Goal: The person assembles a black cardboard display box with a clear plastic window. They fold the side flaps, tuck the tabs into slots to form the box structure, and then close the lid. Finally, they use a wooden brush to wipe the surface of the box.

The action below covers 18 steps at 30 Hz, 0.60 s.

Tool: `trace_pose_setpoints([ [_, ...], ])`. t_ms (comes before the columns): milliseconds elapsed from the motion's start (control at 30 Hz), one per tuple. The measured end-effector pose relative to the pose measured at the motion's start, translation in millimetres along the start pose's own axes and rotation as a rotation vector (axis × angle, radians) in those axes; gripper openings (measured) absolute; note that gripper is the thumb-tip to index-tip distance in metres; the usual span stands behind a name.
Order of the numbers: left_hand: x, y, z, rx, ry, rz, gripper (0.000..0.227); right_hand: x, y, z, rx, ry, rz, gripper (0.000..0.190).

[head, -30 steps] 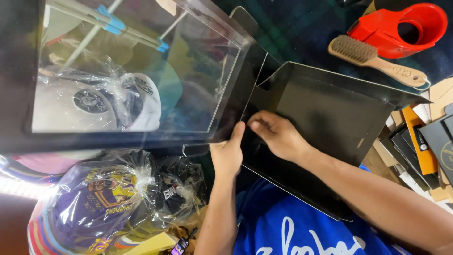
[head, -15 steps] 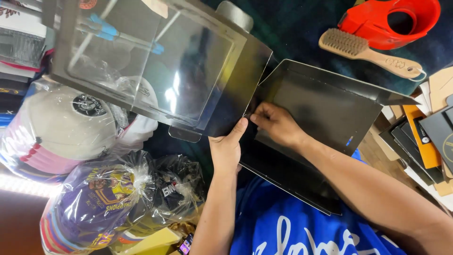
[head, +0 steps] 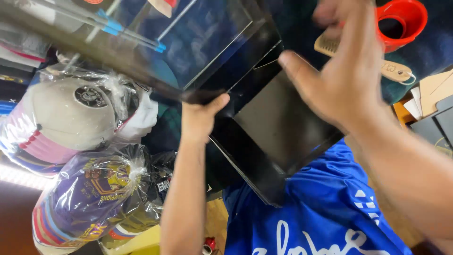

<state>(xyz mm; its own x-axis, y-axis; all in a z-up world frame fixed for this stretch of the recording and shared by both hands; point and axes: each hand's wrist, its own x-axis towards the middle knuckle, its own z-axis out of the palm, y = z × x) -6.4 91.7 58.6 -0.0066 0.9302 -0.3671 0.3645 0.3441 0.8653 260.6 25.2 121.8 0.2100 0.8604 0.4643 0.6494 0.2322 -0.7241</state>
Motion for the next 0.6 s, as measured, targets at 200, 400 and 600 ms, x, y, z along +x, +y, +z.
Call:
trace_pose_setpoints([
  [200, 54.8, 18.2, -19.3, 0.069, -0.450, 0.109, 0.043, 65.2, 55.8, 17.6, -0.156, -0.991, 0.545, 0.060],
  [400, 17.2, 58.7, -19.5, 0.969, -0.045, 0.095, 0.068, -0.8, 84.0, 76.4, 0.728, -0.633, 0.539, 0.041],
  [600, 33.4, -23.1, 0.2, 1.256, 0.190, 0.548, 0.040, -8.0, 77.8, 81.5, 0.822, -0.484, 0.660, 0.026],
])
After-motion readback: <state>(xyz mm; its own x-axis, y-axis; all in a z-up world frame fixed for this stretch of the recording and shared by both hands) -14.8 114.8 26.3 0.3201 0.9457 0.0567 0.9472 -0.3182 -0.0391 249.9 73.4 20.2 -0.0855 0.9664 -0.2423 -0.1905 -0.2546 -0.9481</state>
